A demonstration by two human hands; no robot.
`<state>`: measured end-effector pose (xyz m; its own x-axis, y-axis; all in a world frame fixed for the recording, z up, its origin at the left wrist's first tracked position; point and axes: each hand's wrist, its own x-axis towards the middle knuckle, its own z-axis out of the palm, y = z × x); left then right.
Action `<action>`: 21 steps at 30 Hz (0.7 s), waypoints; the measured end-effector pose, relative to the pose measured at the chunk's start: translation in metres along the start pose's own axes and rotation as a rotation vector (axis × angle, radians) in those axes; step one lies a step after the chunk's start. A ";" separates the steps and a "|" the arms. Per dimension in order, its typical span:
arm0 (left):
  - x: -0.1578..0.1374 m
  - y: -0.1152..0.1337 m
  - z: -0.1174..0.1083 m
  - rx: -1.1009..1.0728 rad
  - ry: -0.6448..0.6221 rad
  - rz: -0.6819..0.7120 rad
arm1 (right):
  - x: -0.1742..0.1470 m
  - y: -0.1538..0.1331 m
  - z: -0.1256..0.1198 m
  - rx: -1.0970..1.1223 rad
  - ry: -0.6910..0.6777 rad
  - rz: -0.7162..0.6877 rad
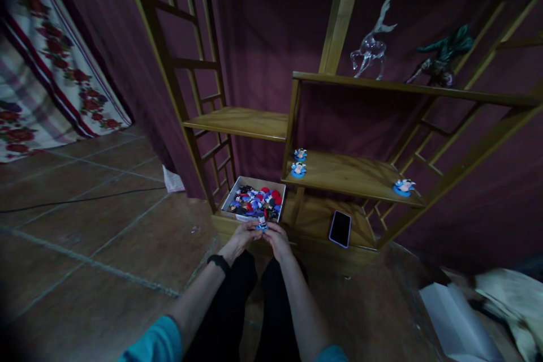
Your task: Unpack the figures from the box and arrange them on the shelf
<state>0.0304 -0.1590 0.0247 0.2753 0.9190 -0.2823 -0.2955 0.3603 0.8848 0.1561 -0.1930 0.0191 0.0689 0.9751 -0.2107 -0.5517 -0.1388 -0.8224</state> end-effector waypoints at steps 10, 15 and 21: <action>-0.007 0.005 0.002 0.089 0.015 0.084 | -0.002 -0.002 -0.004 -0.017 0.011 0.041; -0.008 0.006 0.002 0.109 0.025 0.116 | 0.001 0.003 -0.003 0.012 0.042 0.036; -0.004 0.003 0.002 0.114 0.006 0.124 | 0.002 0.002 -0.003 0.011 0.053 0.049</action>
<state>0.0306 -0.1621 0.0293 0.2374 0.9564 -0.1701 -0.2209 0.2237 0.9493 0.1580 -0.1921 0.0156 0.0856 0.9566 -0.2786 -0.5644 -0.1838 -0.8048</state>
